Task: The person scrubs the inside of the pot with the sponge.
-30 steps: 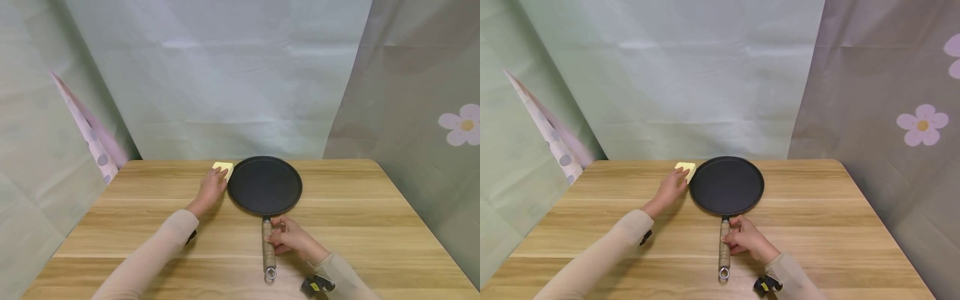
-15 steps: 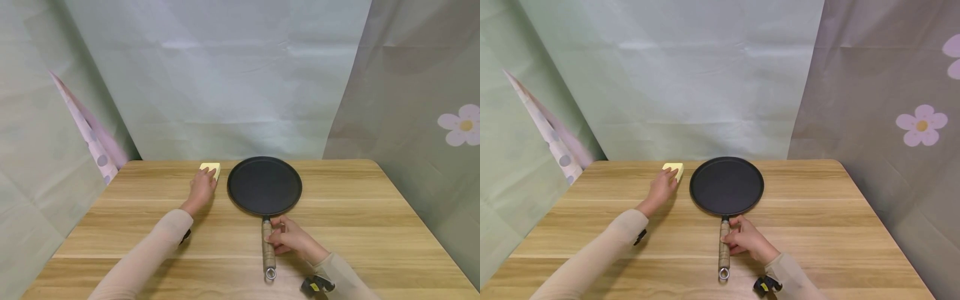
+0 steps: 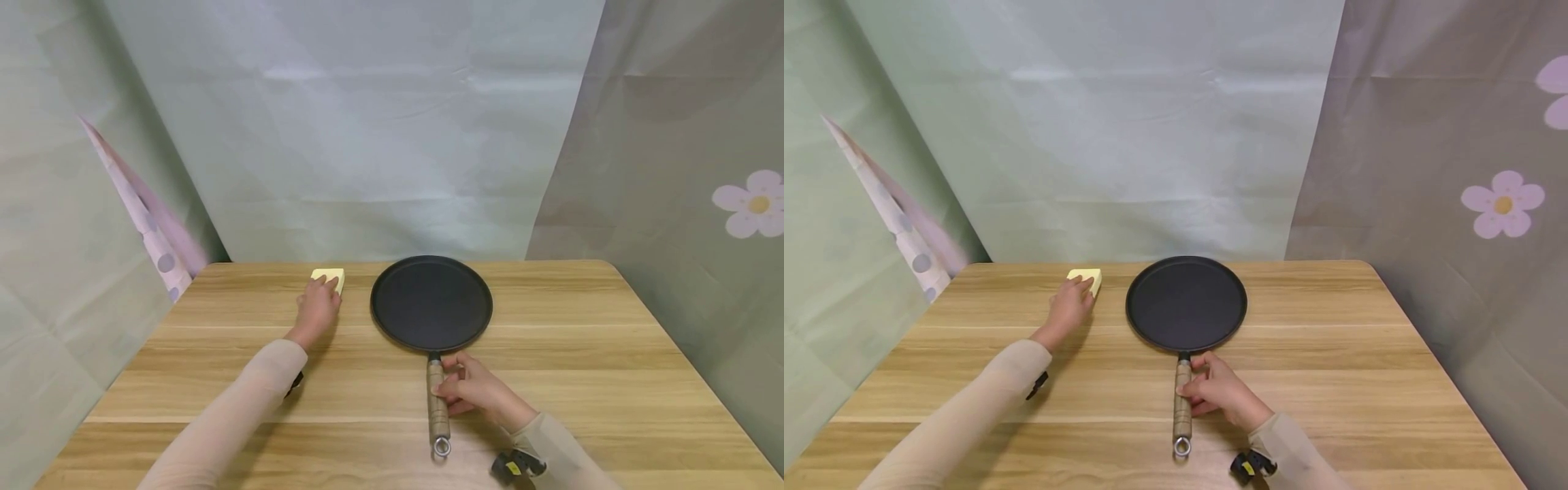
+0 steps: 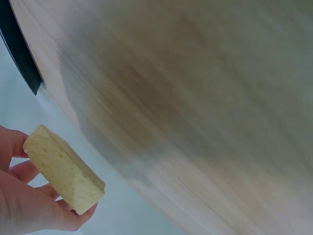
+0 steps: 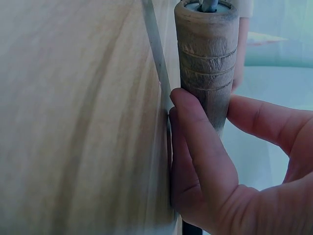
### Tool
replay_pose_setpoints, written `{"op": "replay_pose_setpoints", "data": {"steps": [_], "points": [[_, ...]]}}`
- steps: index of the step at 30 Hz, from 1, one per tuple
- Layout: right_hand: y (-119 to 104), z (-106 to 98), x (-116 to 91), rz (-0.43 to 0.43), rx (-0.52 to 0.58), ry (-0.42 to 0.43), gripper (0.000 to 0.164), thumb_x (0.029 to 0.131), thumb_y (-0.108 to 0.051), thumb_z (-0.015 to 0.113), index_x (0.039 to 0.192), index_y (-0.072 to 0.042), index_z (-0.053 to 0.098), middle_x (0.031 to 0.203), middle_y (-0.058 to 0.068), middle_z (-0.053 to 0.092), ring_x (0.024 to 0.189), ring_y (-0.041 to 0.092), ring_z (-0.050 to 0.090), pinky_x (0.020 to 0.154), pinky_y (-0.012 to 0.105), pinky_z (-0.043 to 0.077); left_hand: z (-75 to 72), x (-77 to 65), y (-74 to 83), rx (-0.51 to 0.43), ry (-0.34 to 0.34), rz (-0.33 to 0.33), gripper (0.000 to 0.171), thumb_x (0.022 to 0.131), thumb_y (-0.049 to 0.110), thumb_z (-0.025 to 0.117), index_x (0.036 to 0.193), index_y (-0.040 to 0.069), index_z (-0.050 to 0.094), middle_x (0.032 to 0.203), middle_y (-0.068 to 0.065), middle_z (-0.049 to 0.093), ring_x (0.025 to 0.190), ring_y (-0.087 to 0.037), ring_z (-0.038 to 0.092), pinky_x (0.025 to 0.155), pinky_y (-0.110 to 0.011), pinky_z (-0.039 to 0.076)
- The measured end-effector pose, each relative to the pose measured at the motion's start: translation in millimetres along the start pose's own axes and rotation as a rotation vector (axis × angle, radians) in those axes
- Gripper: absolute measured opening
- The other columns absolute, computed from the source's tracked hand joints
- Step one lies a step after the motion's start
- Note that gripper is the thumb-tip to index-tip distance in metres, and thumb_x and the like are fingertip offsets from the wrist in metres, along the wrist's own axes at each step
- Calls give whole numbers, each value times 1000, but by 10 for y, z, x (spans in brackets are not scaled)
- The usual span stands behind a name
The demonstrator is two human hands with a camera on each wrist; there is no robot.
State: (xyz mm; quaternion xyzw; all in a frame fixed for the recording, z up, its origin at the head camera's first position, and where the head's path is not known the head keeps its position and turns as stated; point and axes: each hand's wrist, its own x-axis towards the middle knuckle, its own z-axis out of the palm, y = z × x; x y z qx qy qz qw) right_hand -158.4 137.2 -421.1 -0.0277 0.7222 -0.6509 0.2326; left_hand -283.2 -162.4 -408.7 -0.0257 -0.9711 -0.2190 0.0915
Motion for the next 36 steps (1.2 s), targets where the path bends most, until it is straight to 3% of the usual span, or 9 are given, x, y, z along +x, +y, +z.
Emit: {"op": "replay_pose_setpoints", "data": {"steps": [18,36], "points": [[1,9,6,2,4,-4,53,80,-1,68,122,8,37,88,14,56,68,18,58,63,38,58,1,-39,-124,8,-86,-63,43,98,11,46,140,-2,45,148,-29,32,137,-51,23,103,-68,25],[0,2,-2,-4,4,-2,51,80,0,67,121,8,37,87,13,56,68,18,58,64,38,58,86,-37,-149,-6,-111,-76,47,98,12,50,142,-3,41,149,-30,28,138,-52,19,101,-71,24]]}}
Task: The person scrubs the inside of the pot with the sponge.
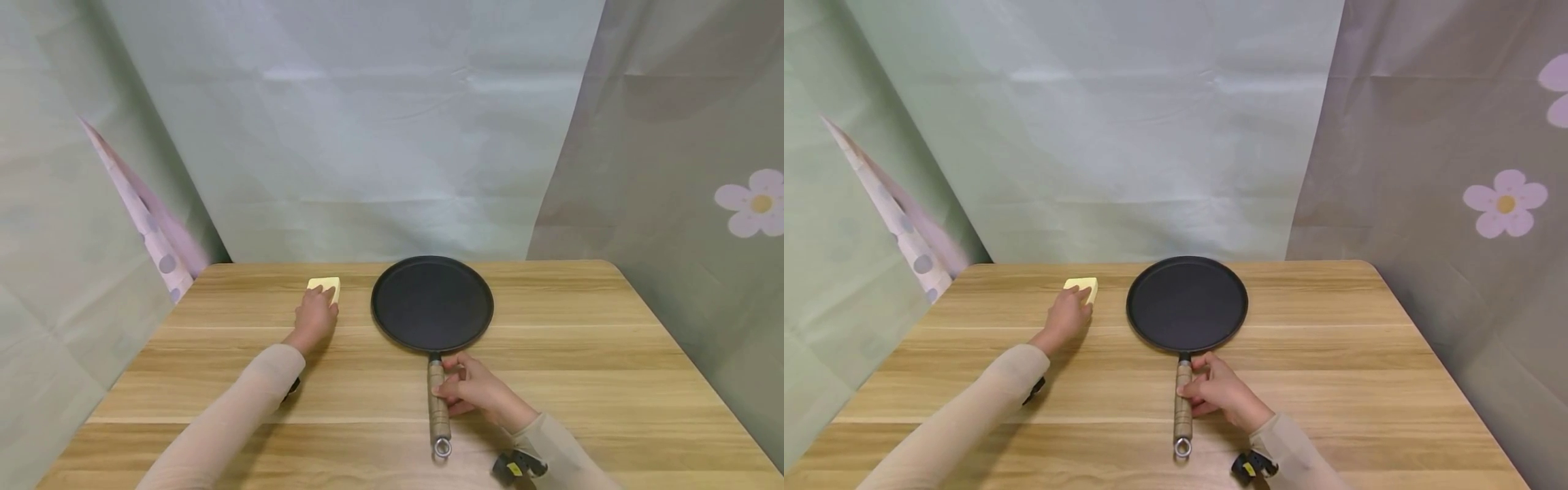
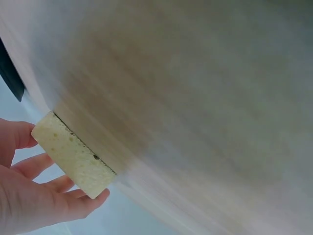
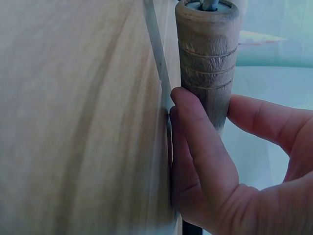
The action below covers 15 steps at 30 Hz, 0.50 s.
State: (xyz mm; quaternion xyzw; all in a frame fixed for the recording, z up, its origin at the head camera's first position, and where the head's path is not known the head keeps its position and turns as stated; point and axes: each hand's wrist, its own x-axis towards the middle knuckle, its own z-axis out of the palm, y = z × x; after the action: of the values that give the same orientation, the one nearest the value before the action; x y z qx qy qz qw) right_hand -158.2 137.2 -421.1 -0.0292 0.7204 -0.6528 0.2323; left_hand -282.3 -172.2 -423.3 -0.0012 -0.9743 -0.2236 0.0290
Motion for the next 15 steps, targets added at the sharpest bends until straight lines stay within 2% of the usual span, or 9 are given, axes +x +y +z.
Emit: {"op": "replay_pose_setpoints", "data": {"steps": [5,11,15], "points": [[0,5,-2,1,-6,3,51,80,0,68,120,8,37,87,13,55,68,18,58,63,38,58,17,-1,2,40,12,19,48,97,13,51,142,-3,42,148,-31,30,137,-53,21,104,-66,27],[5,-8,17,-11,-32,-7,50,81,-2,67,119,8,37,87,13,56,68,18,60,63,37,58,-1,-24,22,78,-10,41,52,98,18,50,144,-3,39,149,-32,28,138,-52,20,108,-64,20],[23,-25,21,-30,-95,-20,49,82,-4,68,119,9,38,85,13,58,65,18,61,61,38,58,-6,-63,26,102,-27,54,52,98,20,50,143,-5,39,148,-32,30,137,-52,22,107,-65,21]]}}
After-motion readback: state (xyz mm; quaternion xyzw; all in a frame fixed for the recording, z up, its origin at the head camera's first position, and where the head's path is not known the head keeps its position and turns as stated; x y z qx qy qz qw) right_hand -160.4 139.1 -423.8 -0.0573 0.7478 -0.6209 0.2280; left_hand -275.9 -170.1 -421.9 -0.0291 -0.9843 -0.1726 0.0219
